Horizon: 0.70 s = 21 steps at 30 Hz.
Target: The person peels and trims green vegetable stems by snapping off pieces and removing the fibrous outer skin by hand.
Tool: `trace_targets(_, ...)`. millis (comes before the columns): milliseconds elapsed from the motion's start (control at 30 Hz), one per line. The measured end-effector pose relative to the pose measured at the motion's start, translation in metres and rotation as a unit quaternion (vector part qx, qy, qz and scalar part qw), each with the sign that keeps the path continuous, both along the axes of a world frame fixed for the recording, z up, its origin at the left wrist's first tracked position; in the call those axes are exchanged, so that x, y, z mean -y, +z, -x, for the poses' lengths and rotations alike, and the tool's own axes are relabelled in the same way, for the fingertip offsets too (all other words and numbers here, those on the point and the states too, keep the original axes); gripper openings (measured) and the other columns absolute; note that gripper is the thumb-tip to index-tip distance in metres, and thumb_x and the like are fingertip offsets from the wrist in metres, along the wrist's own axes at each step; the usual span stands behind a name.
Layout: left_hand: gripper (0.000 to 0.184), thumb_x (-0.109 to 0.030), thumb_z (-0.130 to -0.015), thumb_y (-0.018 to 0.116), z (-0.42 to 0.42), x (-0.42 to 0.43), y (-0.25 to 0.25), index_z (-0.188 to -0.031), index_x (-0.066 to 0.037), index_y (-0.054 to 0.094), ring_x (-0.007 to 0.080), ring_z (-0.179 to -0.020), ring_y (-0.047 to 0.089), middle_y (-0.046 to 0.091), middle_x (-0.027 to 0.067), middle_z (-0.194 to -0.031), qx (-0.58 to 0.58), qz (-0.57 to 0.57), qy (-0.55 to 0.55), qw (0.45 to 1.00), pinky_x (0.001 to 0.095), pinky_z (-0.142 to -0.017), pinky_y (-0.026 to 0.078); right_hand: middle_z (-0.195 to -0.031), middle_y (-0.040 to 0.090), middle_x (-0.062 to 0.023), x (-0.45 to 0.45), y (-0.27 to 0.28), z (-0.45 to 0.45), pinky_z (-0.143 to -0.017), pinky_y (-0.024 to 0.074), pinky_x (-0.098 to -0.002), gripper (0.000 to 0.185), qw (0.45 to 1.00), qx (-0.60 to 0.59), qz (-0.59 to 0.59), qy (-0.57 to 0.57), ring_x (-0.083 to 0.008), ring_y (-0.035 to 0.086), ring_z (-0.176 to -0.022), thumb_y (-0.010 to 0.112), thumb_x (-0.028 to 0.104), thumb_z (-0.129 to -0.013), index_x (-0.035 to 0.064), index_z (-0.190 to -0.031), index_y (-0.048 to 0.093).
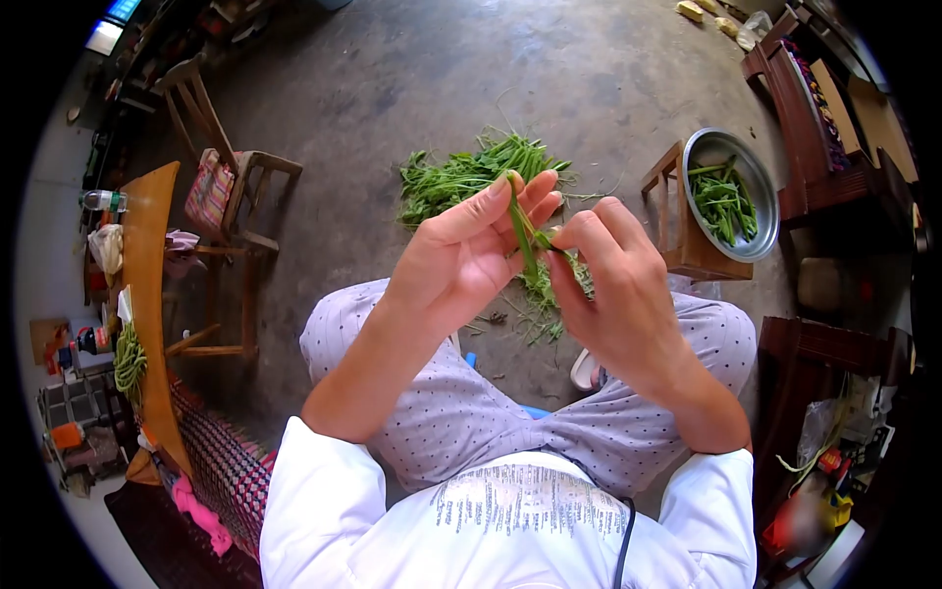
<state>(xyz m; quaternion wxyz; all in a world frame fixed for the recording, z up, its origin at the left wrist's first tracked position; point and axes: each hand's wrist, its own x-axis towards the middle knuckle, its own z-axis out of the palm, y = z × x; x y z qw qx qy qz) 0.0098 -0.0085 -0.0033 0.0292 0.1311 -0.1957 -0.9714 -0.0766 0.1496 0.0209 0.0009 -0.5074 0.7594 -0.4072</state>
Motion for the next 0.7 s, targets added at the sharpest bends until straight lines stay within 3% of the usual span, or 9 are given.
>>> trace_targets(333, 0.020, -0.026, -0.096, 0.056, -0.002, 0.015, 0.004, -0.108, -0.012, 0.065, 0.0231, -0.128, 0.048, 0.061, 0.0055, -0.127, -0.012, 0.042, 0.052, 0.998, 0.0496, -0.114, 0.032, -0.082, 0.048, -0.0163, -0.006, -0.004, 0.003, -0.070, 0.0433, -0.0449, 0.015, 0.999, 0.004, -0.046, 0.010, -0.0357, 0.052, -0.081, 0.062, -0.001, -0.078, 0.0005, -0.086, 0.049)
trace_targets(700, 0.015, -0.023, -0.095, 0.058, -0.013, 0.050, 0.008, -0.103, -0.013, 0.065, 0.0222, -0.122, 0.055, 0.064, 0.0065, -0.124, -0.013, 0.011, 0.142, 0.990, 0.0539, -0.110, 0.036, -0.081, 0.050, -0.0144, -0.013, -0.013, 0.006, -0.068, 0.0437, -0.0425, 0.017, 0.996, 0.071, -0.056, 0.022, -0.0344, 0.054, -0.079, 0.065, -0.001, -0.076, 0.0013, -0.084, 0.051)
